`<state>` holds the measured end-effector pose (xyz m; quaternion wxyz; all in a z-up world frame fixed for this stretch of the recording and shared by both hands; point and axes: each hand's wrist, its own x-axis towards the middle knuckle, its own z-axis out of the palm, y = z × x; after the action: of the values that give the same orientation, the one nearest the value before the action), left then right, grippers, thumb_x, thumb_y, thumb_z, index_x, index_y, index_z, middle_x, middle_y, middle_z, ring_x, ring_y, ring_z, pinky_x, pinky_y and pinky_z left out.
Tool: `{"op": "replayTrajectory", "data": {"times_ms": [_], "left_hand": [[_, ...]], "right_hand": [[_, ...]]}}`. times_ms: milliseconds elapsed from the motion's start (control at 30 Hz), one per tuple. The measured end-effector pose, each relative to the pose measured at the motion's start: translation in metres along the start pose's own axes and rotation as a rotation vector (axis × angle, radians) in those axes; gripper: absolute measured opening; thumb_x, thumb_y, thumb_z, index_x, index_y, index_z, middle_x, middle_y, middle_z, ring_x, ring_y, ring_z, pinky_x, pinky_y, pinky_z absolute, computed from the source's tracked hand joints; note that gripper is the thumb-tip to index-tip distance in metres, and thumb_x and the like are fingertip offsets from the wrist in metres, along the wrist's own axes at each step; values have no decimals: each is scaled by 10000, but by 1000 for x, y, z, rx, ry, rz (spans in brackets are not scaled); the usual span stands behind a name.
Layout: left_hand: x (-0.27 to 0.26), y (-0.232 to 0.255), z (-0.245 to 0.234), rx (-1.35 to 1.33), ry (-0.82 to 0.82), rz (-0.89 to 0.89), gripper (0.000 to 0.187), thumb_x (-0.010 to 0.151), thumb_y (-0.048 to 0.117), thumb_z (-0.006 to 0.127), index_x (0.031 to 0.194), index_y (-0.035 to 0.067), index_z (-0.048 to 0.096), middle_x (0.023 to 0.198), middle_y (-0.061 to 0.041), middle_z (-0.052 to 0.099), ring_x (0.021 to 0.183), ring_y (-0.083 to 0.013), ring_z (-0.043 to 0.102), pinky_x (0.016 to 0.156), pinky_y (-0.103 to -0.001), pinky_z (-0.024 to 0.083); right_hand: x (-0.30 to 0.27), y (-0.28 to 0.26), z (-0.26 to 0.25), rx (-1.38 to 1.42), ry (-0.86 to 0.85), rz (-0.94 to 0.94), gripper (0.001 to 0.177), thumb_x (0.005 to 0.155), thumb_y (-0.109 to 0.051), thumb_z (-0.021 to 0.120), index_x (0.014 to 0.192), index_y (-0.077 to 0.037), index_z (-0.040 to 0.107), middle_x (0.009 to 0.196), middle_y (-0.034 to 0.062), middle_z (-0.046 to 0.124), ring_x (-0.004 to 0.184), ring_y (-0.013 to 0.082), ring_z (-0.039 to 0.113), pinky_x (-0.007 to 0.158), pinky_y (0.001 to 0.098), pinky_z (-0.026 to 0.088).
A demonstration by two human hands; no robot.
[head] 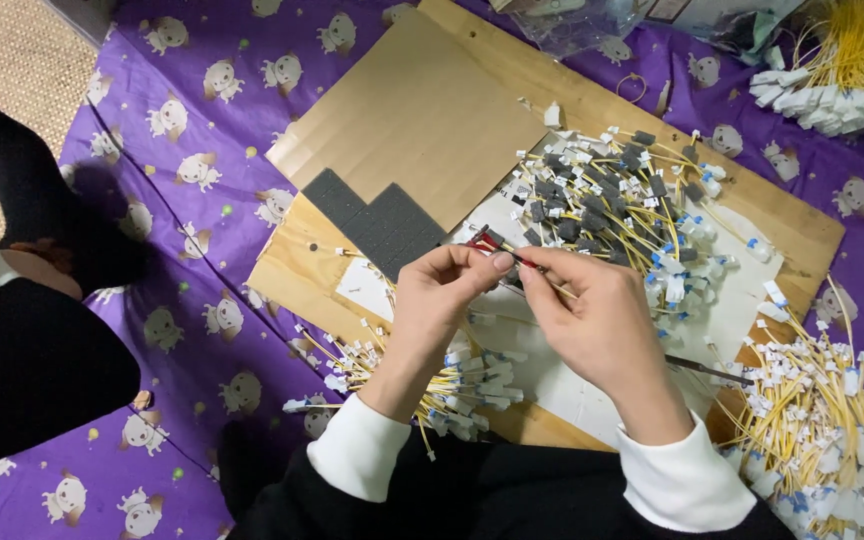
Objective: Assembling small electronic components by inserting wires into plastic tubes while sitting on the floor.
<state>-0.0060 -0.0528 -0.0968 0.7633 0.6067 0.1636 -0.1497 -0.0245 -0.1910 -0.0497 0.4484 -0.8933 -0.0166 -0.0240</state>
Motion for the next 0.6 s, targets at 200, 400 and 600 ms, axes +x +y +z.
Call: {"op": "replayTrajectory", "data": {"times_ms": [200, 400, 600], "left_hand": [[-3, 4, 5, 50, 35, -17, 345, 691, 390, 791, 713, 62, 687, 581, -80, 604, 615, -106, 457, 562, -228, 321], [-1, 11, -18, 211, -153, -95, 512, 768, 501, 683, 830, -7, 683, 623, -121, 588, 567, -132, 497, 508, -221, 402], [-6, 44, -41, 421, -369, -83, 401, 791, 420, 679, 765, 20, 671, 637, -133, 654, 571, -156, 597, 580, -254, 501]], "right_hand": [[-1, -1, 1, 122, 0, 28, 177, 784, -3, 621, 933, -41, 709, 487, 64, 567, 396, 76, 439, 380, 190, 381], [-1, 3, 0, 95, 50, -32, 63, 794, 1, 633, 830, -40, 666, 475, 36, 535, 360, 83, 462, 393, 195, 400], [-1, 3, 2, 133, 111, -105, 55, 792, 21, 635, 770, -26, 653, 473, 24, 556, 354, 89, 491, 395, 184, 409]]}}
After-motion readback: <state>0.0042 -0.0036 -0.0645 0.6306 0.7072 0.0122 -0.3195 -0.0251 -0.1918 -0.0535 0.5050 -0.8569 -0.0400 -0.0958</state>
